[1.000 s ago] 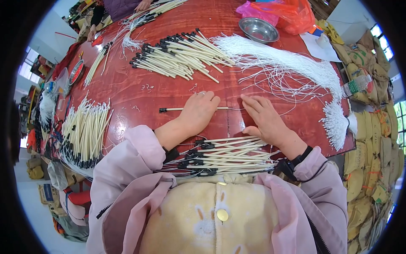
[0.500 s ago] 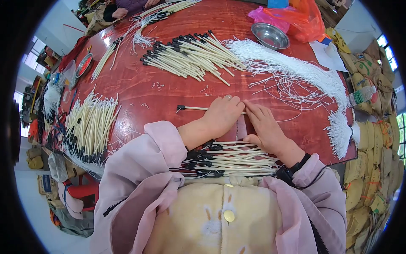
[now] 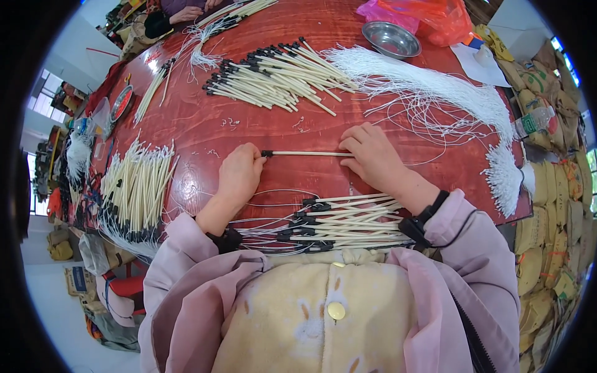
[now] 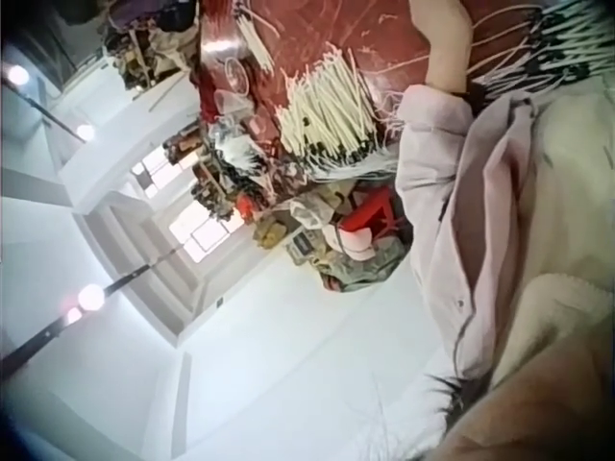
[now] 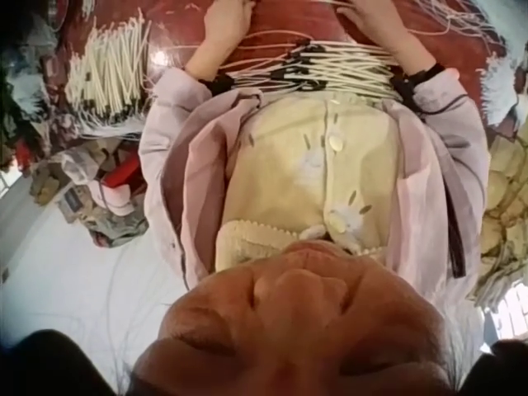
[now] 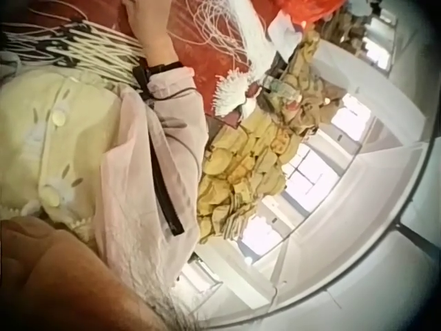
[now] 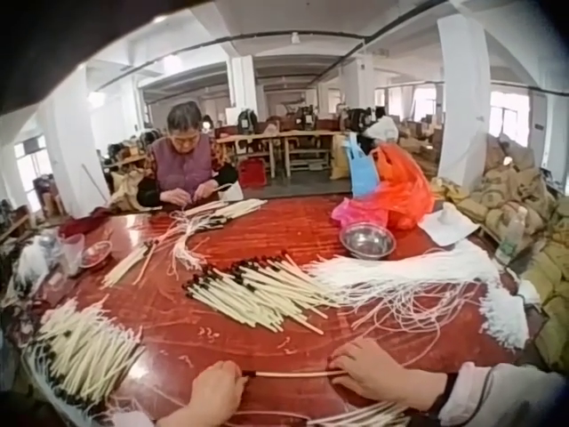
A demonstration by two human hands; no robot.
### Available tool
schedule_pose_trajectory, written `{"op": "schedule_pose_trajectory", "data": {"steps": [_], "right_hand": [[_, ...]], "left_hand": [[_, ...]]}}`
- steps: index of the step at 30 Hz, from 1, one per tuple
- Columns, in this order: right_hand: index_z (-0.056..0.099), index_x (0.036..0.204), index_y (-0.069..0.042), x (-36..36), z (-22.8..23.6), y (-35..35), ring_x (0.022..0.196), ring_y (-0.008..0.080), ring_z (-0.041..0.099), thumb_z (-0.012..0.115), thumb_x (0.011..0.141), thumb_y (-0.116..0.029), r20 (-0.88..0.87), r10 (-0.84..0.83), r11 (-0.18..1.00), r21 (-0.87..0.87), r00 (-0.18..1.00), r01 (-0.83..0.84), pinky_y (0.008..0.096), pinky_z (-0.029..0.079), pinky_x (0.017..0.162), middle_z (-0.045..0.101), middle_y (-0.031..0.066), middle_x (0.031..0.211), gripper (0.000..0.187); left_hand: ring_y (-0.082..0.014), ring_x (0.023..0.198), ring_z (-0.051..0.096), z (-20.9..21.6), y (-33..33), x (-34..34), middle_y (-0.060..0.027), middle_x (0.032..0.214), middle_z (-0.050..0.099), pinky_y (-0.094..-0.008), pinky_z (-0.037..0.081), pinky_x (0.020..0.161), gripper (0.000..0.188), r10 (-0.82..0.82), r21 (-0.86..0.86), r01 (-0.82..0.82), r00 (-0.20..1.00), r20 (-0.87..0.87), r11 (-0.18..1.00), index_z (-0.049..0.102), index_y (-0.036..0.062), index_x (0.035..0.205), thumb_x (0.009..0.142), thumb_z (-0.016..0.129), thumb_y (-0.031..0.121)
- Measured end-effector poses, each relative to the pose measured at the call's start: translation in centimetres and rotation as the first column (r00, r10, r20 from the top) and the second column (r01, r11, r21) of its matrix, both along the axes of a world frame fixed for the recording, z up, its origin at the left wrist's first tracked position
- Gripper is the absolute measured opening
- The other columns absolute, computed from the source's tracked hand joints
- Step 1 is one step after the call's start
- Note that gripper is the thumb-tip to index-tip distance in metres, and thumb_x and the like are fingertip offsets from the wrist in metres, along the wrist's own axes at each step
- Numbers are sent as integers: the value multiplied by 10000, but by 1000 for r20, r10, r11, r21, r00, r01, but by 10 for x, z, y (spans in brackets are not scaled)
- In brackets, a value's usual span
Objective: The person picks up a white string and a white rod, threads the string through the rod by hand, and places the assembled piece onto a pile. This process is repeated for several more strings and rods throughout the video.
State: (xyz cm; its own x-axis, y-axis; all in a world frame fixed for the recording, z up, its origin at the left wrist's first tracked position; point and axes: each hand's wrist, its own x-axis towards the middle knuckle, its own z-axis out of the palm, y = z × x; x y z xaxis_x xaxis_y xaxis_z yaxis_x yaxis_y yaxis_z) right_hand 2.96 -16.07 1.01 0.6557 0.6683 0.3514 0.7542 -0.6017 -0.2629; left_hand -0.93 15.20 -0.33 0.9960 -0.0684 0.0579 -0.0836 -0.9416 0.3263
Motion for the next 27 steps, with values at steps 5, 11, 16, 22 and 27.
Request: {"op": "schedule_pose_trajectory", "data": {"steps": [5, 11, 16, 22, 27], "right_hand": [[611, 871, -70, 5, -6, 14, 967, 273, 551, 752, 764, -80, 70, 14, 1000, -8, 997, -14, 406, 432, 864, 597, 60, 949, 178], [603, 814, -74, -8, 6, -8, 911, 268, 554, 734, 743, -36, 104, 24, 1000, -13, 994, -23, 402, 428, 858, 589, 51, 880, 154], [601, 801, -82, -39, 48, -40, 883, 259, 556, 747, 719, -39, -32, 33, 997, 68, 999, -31, 395, 425, 861, 610, 43, 876, 173], [617, 804, -97, -87, 51, -68, 927, 255, 558, 777, 725, -81, -315, 76, 997, 29, 946, -70, 395, 424, 876, 636, 48, 933, 179], [683, 971, -76, -81, 52, -96, 1041, 291, 561, 790, 767, -176, -357, 19, 999, -34, 934, -34, 408, 428, 931, 646, 88, 1090, 251]], "left_hand": [[-436, 872, 652, -17, -1, 2, -217, 951, 650, -524, 519, 764, 208, -28, -2, 28, 998, 51, 1000, 576, 19, 985, 923, 674, 193], [-397, 807, 628, 4, 48, -18, -191, 916, 620, -510, 518, 751, 113, -103, 160, 58, 951, 293, 985, 572, 19, 973, 935, 576, 126], [-364, 736, 633, 54, 163, -75, -213, 801, 623, -430, 490, 673, 96, 319, -63, -312, 927, 198, 948, 594, 6, 995, 934, 594, 80], [-374, 815, 640, 59, 227, -149, -195, 910, 639, -428, 513, 750, 225, 521, 247, -518, 852, 57, 819, 588, 23, 1100, 886, 655, 50], [-416, 1019, 613, 75, 148, -120, -226, 1084, 630, -481, 490, 872, 357, 312, 434, -349, 937, 156, 830, 614, 16, 1161, 850, 745, 133]]}}
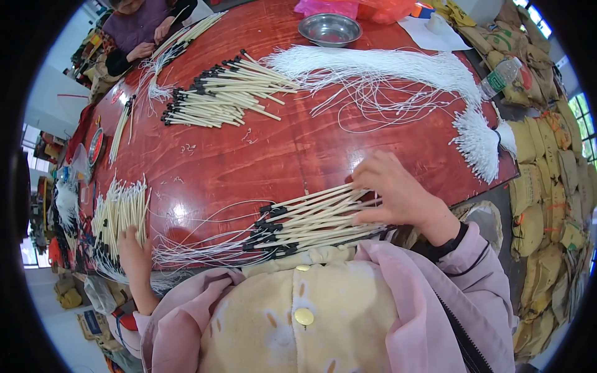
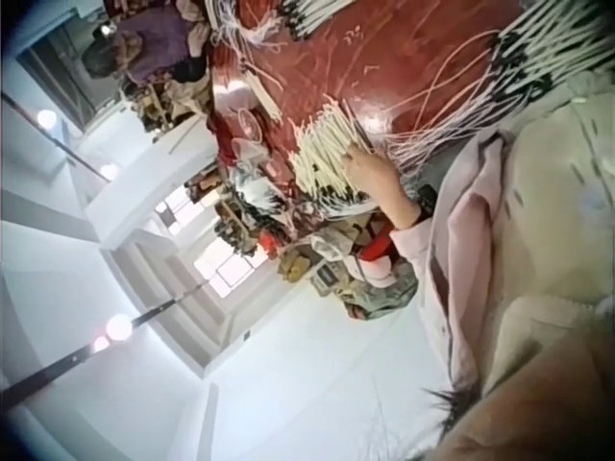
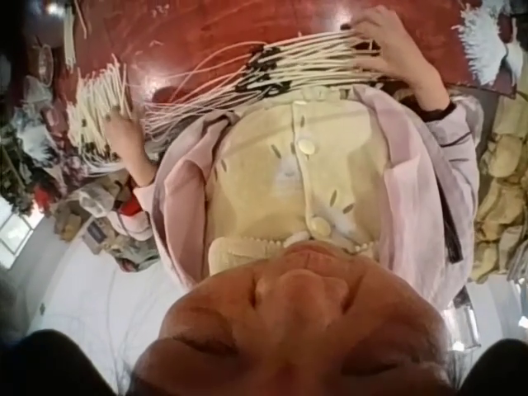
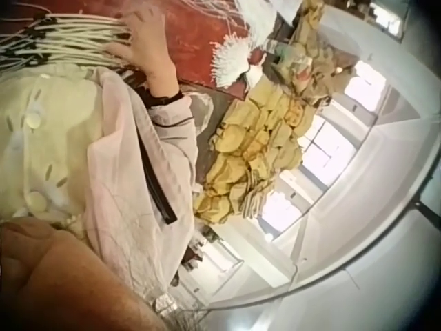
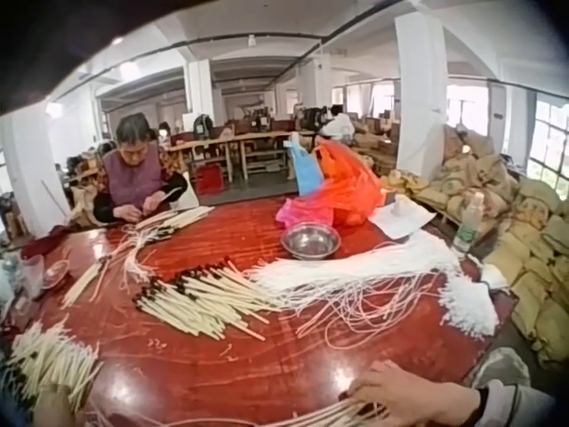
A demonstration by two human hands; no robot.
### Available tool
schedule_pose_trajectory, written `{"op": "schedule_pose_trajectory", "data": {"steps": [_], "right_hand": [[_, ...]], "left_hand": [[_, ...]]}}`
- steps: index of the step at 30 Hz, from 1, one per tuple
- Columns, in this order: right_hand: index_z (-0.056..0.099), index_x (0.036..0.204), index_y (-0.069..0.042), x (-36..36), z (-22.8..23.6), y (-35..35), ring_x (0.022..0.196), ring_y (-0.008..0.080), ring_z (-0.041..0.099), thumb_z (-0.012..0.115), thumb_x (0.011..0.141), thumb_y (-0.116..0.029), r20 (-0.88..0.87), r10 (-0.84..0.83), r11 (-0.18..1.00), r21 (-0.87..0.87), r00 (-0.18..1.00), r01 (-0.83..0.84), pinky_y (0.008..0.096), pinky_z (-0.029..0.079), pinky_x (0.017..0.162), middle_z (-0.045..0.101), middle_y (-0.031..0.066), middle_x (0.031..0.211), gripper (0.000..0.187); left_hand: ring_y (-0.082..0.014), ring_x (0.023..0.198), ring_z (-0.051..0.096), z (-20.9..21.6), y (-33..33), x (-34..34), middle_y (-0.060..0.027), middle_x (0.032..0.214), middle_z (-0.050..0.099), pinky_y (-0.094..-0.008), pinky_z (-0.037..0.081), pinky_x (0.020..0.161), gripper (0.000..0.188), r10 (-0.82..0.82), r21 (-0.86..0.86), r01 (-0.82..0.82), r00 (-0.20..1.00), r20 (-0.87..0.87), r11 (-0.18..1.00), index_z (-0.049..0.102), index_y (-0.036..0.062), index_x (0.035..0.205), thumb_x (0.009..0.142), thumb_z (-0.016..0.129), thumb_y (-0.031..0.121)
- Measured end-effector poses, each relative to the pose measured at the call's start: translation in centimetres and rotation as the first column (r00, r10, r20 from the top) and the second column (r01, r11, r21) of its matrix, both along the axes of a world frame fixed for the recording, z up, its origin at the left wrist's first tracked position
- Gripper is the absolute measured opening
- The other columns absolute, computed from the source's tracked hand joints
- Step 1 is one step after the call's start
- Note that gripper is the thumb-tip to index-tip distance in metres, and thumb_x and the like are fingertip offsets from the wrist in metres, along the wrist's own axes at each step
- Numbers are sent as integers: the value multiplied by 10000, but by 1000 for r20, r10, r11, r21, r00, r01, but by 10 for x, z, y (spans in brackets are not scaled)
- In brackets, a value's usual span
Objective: The person picks up a white string and a white rod, threads the string through the rod by hand, and places the assembled piece onto a pile. This process is repeated for several more strings and rods throughout the video.
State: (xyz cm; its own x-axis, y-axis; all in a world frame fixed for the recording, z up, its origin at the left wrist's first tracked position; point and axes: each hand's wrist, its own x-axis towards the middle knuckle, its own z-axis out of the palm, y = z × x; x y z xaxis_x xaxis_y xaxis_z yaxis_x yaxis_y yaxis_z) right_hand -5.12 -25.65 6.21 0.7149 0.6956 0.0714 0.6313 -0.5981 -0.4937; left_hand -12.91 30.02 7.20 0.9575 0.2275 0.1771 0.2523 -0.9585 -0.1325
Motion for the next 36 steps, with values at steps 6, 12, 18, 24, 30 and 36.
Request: {"op": "schedule_pose_trajectory", "data": {"steps": [6, 12, 18, 24, 30, 36], "right_hand": [[607, 1311, 3, 39, -32, -23, 1225, 361, 512, 743, 836, -271, 263, -286, 956, 15, 921, 293, 447, 396, 1065, 558, 160, 1402, 565], [568, 1363, 55, 31, -45, -6, 1286, 366, 477, 697, 877, -288, 273, -314, 911, -184, 909, 369, 455, 367, 1112, 516, 179, 1477, 609], [557, 1374, 60, 25, -43, -24, 1293, 356, 473, 663, 908, -337, 165, -338, 927, -112, 927, 358, 453, 348, 1126, 515, 177, 1471, 621], [603, 1317, 49, 11, -44, -22, 1265, 333, 496, 675, 913, -324, 190, -342, 932, -59, 920, 358, 442, 375, 1092, 553, 159, 1440, 555], [590, 1336, 46, 10, -46, -20, 1274, 340, 490, 664, 917, -316, 202, -359, 925, -51, 911, 376, 450, 364, 1109, 549, 153, 1451, 559], [589, 1345, 38, 10, -51, -22, 1271, 342, 494, 665, 915, -295, 179, -378, 920, -38, 908, 390, 452, 359, 1118, 555, 148, 1450, 549]], "left_hand": [[-381, 1128, 601, 17, -177, 123, -182, 1133, 654, -465, 486, 967, 299, -645, -435, 653, 740, 190, 620, 672, 29, 1117, 887, 718, 214], [-344, 974, 650, -44, -337, 193, -137, 1067, 598, -445, 551, 808, 191, -949, -436, 886, 260, 180, 161, 623, 38, 1019, 871, 665, 149], [-364, 951, 660, -82, -377, 219, -164, 1085, 586, -463, 550, 773, 170, -970, -448, 887, 193, 149, 107, 596, 29, 1007, 873, 646, 120], [-385, 921, 663, -77, -379, 199, -178, 1117, 575, -480, 543, 761, 166, -974, -554, 823, 207, 91, 123, 589, 26, 1020, 880, 630, 105], [-405, 906, 662, -66, -359, 201, -201, 1093, 602, -516, 528, 760, 154, -974, -584, 805, 201, 106, 103, 569, 7, 1027, 906, 600, 97], [-423, 924, 654, -84, -365, 196, -197, 1015, 650, -537, 516, 762, 127, -972, -495, 853, 225, 71, 162, 583, 48, 1018, 930, 588, 140]]}}
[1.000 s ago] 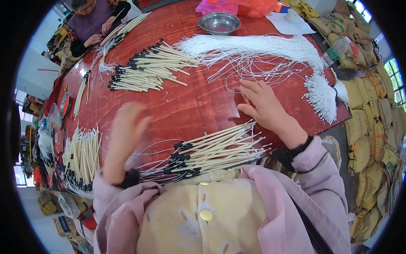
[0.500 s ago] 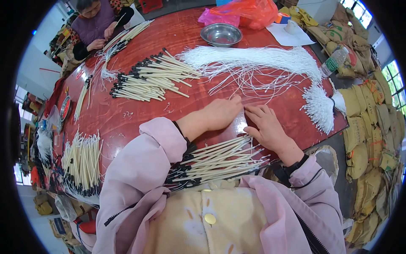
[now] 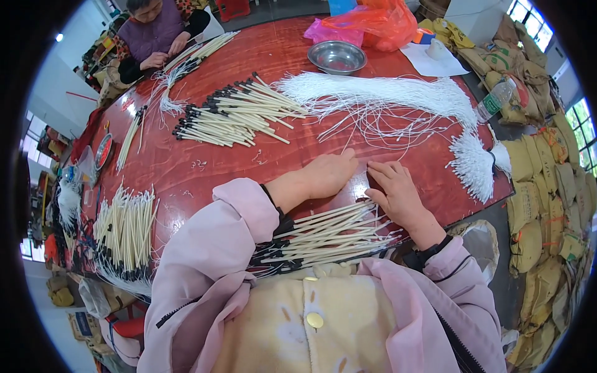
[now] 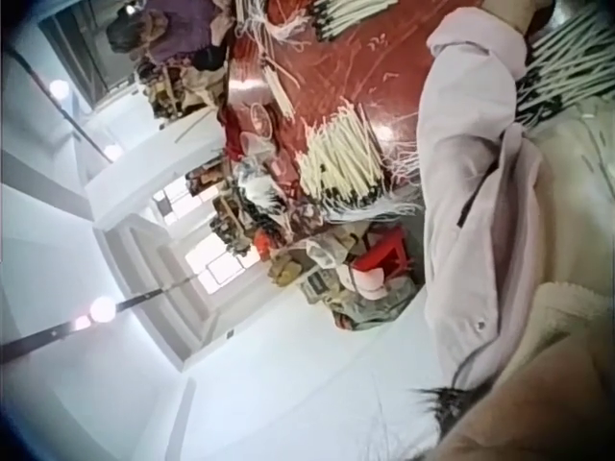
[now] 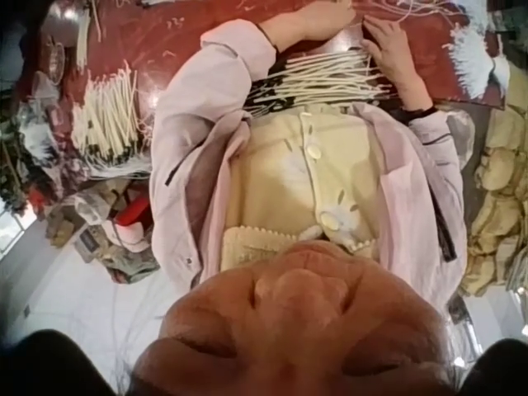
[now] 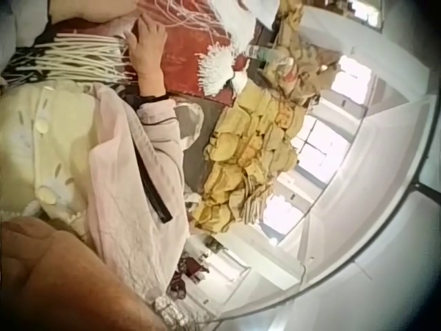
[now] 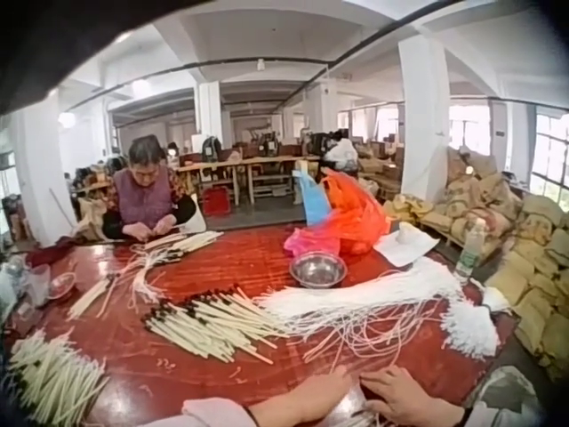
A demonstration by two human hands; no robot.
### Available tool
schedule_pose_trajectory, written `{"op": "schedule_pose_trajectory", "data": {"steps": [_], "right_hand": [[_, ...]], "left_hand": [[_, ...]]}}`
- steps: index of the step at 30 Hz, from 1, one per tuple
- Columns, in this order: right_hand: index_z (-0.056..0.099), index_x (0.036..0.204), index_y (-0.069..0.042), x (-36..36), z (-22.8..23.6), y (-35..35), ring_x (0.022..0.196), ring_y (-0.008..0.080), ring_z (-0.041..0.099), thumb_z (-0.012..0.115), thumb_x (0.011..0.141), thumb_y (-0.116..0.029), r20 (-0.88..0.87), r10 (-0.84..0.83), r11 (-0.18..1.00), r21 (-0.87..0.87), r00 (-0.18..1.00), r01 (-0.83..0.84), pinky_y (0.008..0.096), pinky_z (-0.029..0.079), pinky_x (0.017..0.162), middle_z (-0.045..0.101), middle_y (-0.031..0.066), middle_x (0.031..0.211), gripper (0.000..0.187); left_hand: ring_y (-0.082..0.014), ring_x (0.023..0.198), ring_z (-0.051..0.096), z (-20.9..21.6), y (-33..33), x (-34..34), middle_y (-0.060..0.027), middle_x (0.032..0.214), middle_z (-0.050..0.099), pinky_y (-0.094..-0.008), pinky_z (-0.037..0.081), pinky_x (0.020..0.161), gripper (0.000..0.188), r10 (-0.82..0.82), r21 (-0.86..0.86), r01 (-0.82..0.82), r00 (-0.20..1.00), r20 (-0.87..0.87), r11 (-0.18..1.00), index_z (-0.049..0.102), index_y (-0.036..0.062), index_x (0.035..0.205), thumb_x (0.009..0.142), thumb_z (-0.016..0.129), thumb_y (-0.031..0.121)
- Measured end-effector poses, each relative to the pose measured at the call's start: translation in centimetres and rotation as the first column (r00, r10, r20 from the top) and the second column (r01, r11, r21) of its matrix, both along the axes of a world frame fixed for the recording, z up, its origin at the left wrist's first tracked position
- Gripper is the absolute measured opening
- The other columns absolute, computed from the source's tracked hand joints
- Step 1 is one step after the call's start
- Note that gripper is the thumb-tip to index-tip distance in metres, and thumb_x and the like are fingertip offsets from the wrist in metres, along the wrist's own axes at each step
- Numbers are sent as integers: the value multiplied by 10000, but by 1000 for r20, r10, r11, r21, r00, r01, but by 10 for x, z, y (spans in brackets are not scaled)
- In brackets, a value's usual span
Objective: The person picks up a white string and a white rod, threads the string through the rod by hand, and places the assembled piece onto a pile. This process is repeated for several more strings and rods throughout the video.
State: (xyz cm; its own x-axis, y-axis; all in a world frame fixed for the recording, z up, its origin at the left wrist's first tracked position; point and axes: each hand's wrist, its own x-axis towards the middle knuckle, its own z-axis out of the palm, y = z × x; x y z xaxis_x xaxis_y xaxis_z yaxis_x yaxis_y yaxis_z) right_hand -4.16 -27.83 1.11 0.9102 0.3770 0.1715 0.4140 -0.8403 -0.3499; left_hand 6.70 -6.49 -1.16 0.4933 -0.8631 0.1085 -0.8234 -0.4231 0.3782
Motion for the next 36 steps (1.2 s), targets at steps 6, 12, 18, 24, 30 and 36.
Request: {"op": "schedule_pose_trajectory", "data": {"steps": [6, 12, 18, 24, 30, 36], "right_hand": [[621, 1320, 8, 0, 1, -1, 1234, 330, 519, 680, 902, -273, 60, 8, 999, -40, 998, -5, 438, 381, 1083, 583, 121, 1428, 507], [647, 1304, -24, 1, 0, -27, 1216, 323, 531, 686, 895, -266, 90, -6, 995, -99, 996, 15, 431, 396, 1055, 601, 98, 1414, 476], [636, 1333, -37, 18, -5, -53, 1235, 329, 524, 680, 900, -265, 107, -85, 983, -152, 991, 101, 438, 389, 1067, 585, 101, 1436, 491], [566, 1427, -53, 25, 0, -28, 1289, 341, 485, 605, 964, -362, 136, -63, 976, -198, 989, 89, 450, 364, 1104, 521, 119, 1504, 558], [511, 1492, -77, 27, 8, 5, 1324, 369, 442, 413, 1006, -626, 117, 170, 981, -115, 978, -157, 473, 328, 1141, 477, 126, 1543, 739], [520, 1488, -84, 22, 5, 19, 1319, 380, 438, 363, 985, -714, 20, 264, 964, -38, 964, -263, 487, 325, 1141, 475, 124, 1548, 821]], "left_hand": [[-428, 914, 657, 46, 29, -12, -210, 900, 686, -527, 514, 779, 130, 159, -52, -174, 962, -222, 983, 627, 44, 960, 928, 588, 163], [-350, 762, 697, 74, 152, -12, -184, 801, 710, -422, 534, 697, 207, 507, -288, -575, 816, -279, 766, 718, -3, 888, 911, 638, 187], [-96, 636, 546, 49, 239, -63, -69, 660, 617, -289, 445, 600, 192, 692, -184, -780, 618, -373, 597, 702, -34, 884, 926, 678, 152], [-146, 594, 595, 16, 238, -87, -113, 650, 649, -324, 467, 586, 210, 775, -84, -825, 556, -300, 559, 711, -32, 887, 914, 693, 176], [-185, 598, 636, 15, 238, -90, -151, 668, 667, -345, 482, 591, 216, 781, -57, -831, 541, -311, 553, 713, -35, 891, 916, 689, 178], [-177, 598, 633, 13, 238, -90, -142, 664, 667, -340, 481, 590, 211, 777, -61, -841, 523, -350, 538, 713, -36, 884, 917, 684, 171]]}}
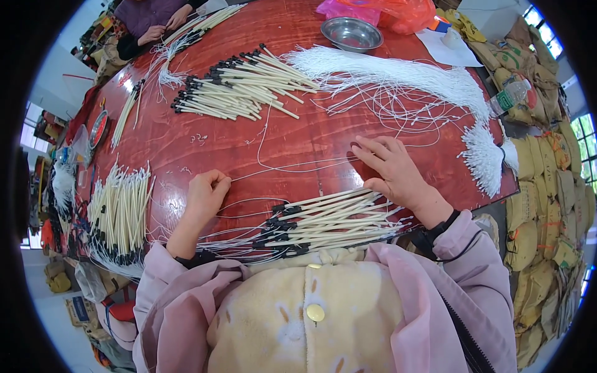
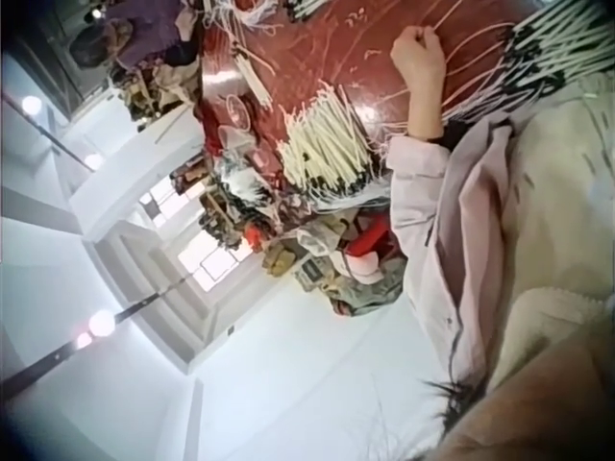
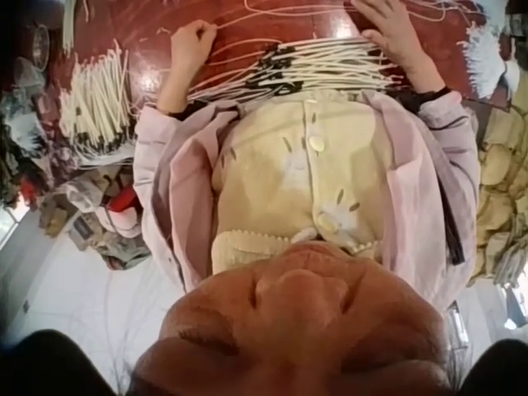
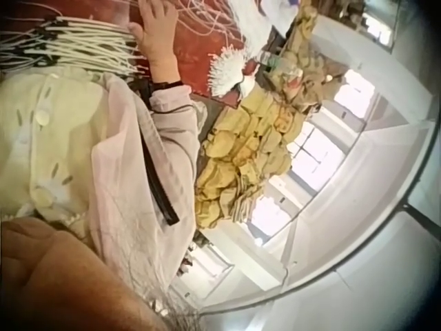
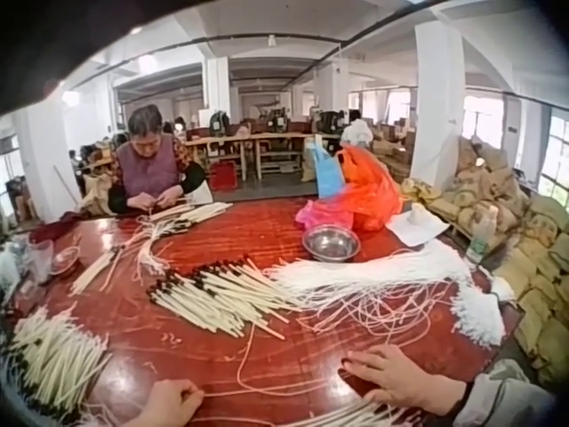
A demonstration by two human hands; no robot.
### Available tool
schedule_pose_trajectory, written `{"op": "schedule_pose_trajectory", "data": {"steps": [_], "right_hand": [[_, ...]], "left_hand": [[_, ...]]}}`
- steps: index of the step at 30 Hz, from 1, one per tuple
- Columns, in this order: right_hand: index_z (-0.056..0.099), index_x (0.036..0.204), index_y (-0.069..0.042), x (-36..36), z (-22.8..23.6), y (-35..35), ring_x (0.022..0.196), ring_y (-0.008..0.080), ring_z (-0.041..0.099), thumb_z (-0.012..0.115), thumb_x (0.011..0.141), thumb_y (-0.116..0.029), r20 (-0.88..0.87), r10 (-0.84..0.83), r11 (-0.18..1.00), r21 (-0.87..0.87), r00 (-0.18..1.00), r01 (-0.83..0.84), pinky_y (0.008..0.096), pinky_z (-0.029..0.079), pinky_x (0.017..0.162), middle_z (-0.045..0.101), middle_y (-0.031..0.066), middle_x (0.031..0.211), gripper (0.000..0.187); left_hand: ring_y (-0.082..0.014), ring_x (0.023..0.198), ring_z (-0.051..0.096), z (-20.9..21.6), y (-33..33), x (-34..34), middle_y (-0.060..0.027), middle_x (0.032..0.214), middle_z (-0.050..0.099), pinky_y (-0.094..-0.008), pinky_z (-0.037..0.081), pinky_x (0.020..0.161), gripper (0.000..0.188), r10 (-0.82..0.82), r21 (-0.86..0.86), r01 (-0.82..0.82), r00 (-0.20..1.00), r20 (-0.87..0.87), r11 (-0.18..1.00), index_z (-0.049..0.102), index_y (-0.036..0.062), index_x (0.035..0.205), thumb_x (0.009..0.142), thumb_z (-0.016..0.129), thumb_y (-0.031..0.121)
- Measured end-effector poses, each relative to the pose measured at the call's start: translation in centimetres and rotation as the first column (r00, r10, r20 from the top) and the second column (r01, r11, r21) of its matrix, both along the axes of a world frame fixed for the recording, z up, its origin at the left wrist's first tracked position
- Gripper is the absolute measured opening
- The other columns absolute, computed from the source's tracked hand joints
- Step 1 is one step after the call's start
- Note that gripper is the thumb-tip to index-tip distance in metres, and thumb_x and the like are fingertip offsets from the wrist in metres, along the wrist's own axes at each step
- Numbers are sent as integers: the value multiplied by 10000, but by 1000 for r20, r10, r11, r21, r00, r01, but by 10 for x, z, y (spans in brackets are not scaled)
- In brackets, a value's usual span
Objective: The person picks up a white string and a white rod, threads the string through the rod by hand, and places the assembled piece onto a pile. This process is repeated for several more strings and rods throughout the video.
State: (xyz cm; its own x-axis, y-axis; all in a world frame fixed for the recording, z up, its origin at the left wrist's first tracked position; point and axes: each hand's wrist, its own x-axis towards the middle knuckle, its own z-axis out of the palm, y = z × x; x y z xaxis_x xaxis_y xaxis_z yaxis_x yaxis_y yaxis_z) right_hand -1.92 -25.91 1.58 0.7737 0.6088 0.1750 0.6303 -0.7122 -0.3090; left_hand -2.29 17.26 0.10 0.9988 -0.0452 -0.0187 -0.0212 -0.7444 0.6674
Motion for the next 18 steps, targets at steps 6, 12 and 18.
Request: {"op": "schedule_pose_trajectory", "data": {"steps": [6, 12, 18], "right_hand": [[553, 1460, -79, 6, -8, -3, 1321, 381, 439, 372, 980, -713, 7, 37, 996, -79, 999, -36, 497, 328, 1135, 477, 123, 1547, 816], [564, 1445, -70, 8, 3, -3, 1328, 384, 438, 372, 989, -699, -48, 38, 995, -87, 998, -42, 501, 328, 1133, 490, 127, 1536, 801], [565, 1438, -56, 9, -2, -7, 1342, 387, 429, 366, 1007, -670, -72, 58, 997, -46, 996, -61, 500, 323, 1137, 490, 143, 1534, 776]], "left_hand": [[-182, 607, 645, 2, 3, 1, -132, 664, 670, -342, 485, 591, 224, 28, 4, -27, 999, -31, 1000, 706, -32, 851, 903, 703, 186], [-286, 636, 683, 3, -1, 5, -151, 675, 679, -390, 517, 621, 262, 16, 127, -12, 999, -32, 992, 698, 1, 788, 854, 753, 248], [-317, 644, 672, 21, 20, 38, -145, 664, 666, -412, 519, 629, 248, -39, 236, 63, 994, -106, 970, 699, 30, 803, 831, 785, 261]]}}
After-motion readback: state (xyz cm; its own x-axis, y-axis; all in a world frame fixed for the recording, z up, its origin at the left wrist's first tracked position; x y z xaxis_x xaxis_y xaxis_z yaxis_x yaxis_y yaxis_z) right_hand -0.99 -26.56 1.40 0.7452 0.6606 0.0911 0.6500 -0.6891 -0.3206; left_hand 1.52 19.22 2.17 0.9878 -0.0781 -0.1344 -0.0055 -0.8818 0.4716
